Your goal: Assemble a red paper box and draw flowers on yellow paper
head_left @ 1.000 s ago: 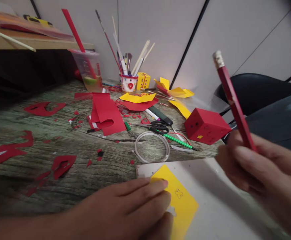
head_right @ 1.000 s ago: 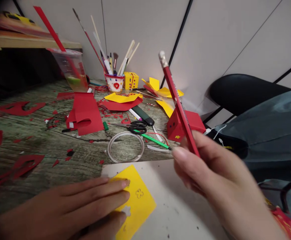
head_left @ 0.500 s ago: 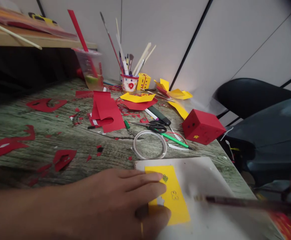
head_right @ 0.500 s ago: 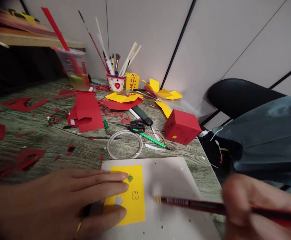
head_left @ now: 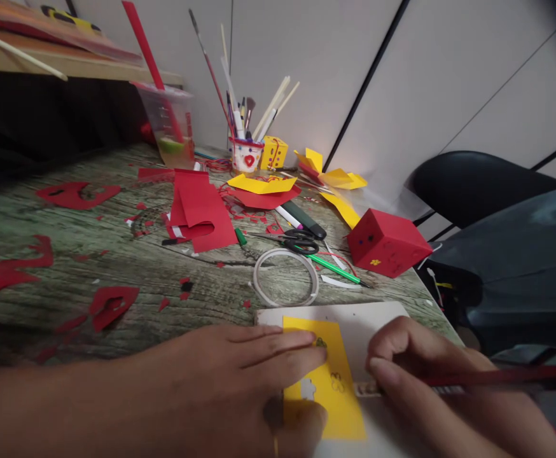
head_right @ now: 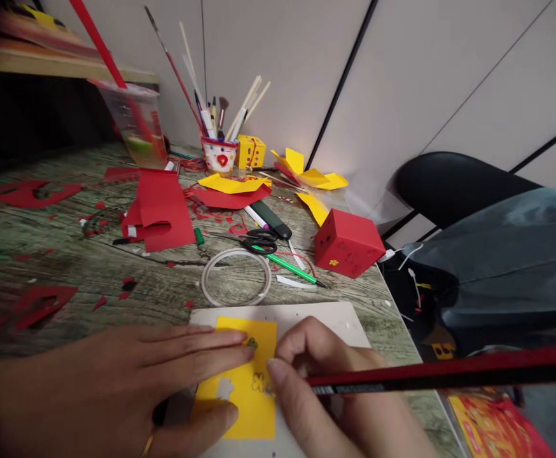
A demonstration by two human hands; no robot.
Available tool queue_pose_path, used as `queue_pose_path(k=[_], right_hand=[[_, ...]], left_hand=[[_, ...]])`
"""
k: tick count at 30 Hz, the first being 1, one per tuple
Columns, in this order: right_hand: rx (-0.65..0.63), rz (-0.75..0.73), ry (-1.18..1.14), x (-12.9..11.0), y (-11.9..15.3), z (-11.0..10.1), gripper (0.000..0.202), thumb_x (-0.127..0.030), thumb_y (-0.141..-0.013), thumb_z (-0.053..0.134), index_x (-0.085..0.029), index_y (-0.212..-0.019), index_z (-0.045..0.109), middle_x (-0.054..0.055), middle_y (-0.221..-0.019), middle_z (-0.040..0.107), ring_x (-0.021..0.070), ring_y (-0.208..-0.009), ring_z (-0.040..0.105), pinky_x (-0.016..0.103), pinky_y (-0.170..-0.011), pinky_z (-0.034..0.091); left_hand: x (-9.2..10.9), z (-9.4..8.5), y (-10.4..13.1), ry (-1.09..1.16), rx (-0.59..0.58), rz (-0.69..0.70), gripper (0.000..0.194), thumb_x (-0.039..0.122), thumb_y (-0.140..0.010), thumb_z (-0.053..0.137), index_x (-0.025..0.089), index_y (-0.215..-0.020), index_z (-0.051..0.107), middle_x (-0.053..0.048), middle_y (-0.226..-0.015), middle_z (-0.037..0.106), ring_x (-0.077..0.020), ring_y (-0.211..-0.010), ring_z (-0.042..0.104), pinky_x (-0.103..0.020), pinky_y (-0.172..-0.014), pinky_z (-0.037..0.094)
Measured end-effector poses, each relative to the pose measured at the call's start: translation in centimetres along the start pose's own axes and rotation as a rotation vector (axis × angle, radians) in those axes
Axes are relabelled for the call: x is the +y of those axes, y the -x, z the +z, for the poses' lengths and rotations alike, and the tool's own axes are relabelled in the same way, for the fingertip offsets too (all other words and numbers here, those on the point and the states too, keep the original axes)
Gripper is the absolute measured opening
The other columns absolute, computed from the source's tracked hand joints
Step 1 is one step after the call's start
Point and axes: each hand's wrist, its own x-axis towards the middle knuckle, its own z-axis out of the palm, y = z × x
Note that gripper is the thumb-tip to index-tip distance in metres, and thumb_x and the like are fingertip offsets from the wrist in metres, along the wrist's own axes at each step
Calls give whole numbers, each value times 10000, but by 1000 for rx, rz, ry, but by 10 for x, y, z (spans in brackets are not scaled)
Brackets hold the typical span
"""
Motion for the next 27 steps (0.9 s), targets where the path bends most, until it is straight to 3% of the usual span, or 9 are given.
queue_pose_path(k=[8, 14, 22, 27], right_hand=[[46, -86, 56, 4, -4, 14, 294, -346, -861, 391, -227, -592, 395, -54, -488, 387, 92, -409, 379, 201, -382, 321], [-18, -84, 145, 1, -4, 12, 288, -292, -872, 375, -222, -595, 343, -52, -510, 367, 92, -423, 377, 205, -394, 320], [-60, -70, 159, 1, -3, 12, 291, -306, -887, 343, -221, -610, 322, -52, -539, 347, 96, -457, 349, 209, -414, 322], [-53, -94, 174, 1, -6, 14, 267, -291, -889, 345, -221, -631, 342, -49, -553, 380, 94, -470, 378, 201, -431, 344]], left_hand=[[16, 19, 2, 14, 178, -205, 187, 293, -808, 524, 313, -993, 528, 60, -1230, 490, -89, -1198, 354, -247, -1041, 239], [17, 20, 3, -16, 149, -148, 273, 251, -757, 541, 254, -1028, 515, 5, -1250, 475, -177, -1174, 403, -305, -970, 379], [10, 14, 6, 10, 108, -35, 310, 319, -771, 531, 233, -1066, 483, -51, -1256, 465, -180, -1216, 344, -314, -993, 343], [10, 13, 5, -26, 103, -67, 312, 338, -793, 505, 240, -1087, 474, -27, -1257, 465, -159, -1219, 338, -296, -1011, 317]])
